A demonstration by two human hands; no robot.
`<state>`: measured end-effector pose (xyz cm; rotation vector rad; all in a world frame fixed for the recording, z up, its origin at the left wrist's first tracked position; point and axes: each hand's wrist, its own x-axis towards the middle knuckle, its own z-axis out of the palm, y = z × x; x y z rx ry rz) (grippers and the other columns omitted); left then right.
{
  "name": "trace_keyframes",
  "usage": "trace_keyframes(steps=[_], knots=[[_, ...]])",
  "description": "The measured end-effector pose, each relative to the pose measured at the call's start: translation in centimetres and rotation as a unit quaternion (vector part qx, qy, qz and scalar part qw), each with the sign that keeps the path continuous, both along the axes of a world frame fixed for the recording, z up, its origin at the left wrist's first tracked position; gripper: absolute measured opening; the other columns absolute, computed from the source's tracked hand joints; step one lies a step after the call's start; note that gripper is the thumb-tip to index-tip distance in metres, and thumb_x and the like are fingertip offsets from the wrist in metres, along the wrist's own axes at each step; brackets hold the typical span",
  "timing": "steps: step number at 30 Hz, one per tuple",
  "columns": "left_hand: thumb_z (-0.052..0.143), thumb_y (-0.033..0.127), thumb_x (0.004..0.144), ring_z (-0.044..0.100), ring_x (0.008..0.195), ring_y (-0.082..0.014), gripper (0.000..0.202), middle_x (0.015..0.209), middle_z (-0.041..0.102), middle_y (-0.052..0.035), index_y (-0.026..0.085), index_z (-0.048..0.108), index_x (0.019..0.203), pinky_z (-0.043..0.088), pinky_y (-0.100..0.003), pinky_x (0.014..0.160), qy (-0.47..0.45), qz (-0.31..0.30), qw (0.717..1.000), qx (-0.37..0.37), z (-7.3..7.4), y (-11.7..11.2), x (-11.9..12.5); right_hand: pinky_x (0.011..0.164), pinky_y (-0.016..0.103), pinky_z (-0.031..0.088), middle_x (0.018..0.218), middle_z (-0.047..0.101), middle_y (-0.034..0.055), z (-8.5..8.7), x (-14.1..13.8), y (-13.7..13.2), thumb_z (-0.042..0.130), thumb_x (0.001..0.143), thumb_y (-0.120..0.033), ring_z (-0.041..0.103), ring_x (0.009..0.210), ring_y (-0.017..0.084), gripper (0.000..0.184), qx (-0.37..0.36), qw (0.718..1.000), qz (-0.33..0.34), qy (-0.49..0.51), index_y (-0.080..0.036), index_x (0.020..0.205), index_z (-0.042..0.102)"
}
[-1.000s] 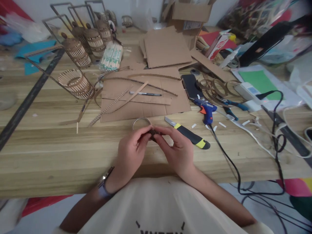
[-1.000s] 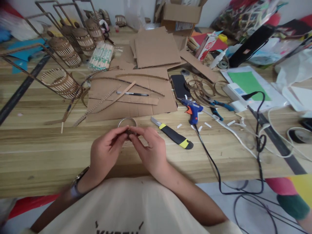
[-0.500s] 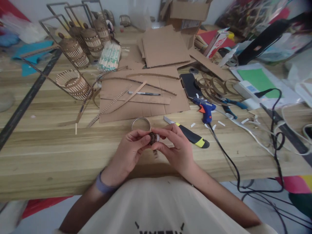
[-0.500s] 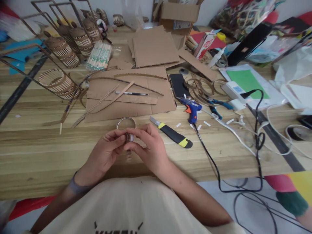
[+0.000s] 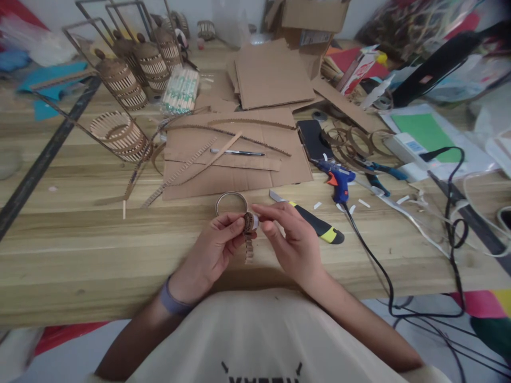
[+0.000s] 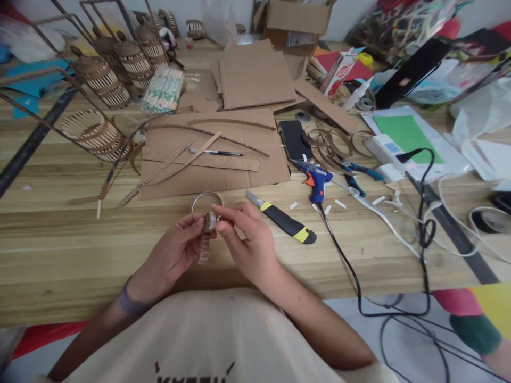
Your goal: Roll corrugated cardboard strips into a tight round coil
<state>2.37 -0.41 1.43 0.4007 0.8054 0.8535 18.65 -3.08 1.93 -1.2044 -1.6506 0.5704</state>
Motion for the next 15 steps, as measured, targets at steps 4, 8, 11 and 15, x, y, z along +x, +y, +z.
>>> trace_keyframes(steps=[4,8,11,15], knots=[[0.097,0.030,0.058,0.064,0.063,-0.0085,0.030,0.069,0.071,0.0031,0.016,0.078,0.076,0.055,-0.017,0.065,-0.001,-0.007,1.000,-0.008,0.30,-0.09,0.14,0.068,0.028,0.055,0.085,0.070,0.0040,-0.04,-0.43,0.02,0.059,0.099,-0.024,0.065,0.077,0.016,0.020,0.002,1.000,-0.016,-0.014,-0.020,0.110,0.075],[0.093,0.026,0.065,0.066,0.067,-0.0094,0.022,0.072,0.072,0.0032,0.017,0.076,0.077,0.055,-0.018,0.068,-0.001,-0.010,1.000,-0.016,0.30,-0.23,0.23,0.068,0.028,0.056,0.087,0.071,0.0053,-0.24,-0.50,0.08,0.059,0.099,-0.024,0.066,0.076,0.016,0.020,0.007,0.999,-0.011,-0.035,-0.017,0.110,0.075],[0.092,0.025,0.065,0.067,0.065,-0.0088,0.021,0.072,0.073,0.0030,0.017,0.076,0.077,0.055,-0.017,0.066,-0.010,-0.003,0.999,-0.030,0.07,-0.29,0.30,0.069,0.030,0.057,0.088,0.072,0.0049,-0.32,-0.35,0.09,0.059,0.099,-0.026,0.067,0.077,0.016,0.021,-0.002,0.999,-0.007,-0.038,-0.020,0.111,0.074],[0.090,0.023,0.068,0.066,0.062,-0.0076,0.017,0.074,0.074,0.0032,0.019,0.076,0.076,0.053,-0.015,0.062,-0.003,0.002,0.999,-0.038,-0.40,-0.25,0.25,0.071,0.032,0.058,0.090,0.072,0.0053,-0.38,-0.29,0.10,0.061,0.098,-0.027,0.069,0.080,0.018,0.022,-0.010,0.999,-0.001,-0.035,-0.022,0.114,0.074]])
